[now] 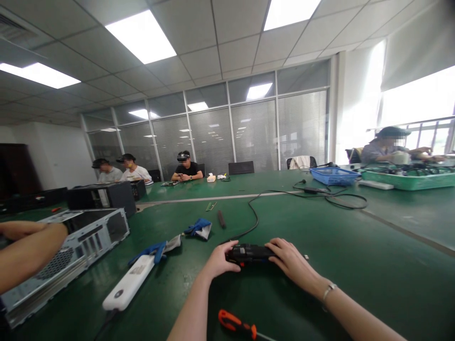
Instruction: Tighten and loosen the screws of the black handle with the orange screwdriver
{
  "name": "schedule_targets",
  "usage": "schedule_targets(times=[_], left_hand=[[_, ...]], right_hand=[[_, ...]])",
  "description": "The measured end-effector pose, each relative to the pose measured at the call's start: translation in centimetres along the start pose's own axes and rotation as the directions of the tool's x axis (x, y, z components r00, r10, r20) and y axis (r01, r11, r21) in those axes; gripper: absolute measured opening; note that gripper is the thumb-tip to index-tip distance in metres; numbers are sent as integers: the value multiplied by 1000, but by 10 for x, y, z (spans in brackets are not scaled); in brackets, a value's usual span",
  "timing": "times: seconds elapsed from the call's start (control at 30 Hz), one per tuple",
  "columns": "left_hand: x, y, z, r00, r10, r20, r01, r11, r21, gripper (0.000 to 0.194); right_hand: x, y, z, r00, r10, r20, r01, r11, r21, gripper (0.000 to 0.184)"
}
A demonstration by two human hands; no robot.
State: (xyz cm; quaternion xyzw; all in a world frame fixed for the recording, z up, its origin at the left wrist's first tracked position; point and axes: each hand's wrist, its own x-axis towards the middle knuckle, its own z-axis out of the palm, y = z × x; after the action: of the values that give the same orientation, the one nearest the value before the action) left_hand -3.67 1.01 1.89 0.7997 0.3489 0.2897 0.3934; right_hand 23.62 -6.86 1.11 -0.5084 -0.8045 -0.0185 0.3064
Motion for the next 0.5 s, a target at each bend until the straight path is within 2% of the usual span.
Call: schedule_targets(times=[0.33, 0.5], left_hand=[[-1, 7, 0, 1000, 11, -7, -11, 1000, 12, 68], [1, 2, 1, 1000, -12, -18, 14, 994, 104, 62]], right_hand=[[0, -5, 4, 999, -28, -17, 27, 999, -34, 30], [0, -2, 8, 1000, -9, -15, 8, 999, -52, 31]])
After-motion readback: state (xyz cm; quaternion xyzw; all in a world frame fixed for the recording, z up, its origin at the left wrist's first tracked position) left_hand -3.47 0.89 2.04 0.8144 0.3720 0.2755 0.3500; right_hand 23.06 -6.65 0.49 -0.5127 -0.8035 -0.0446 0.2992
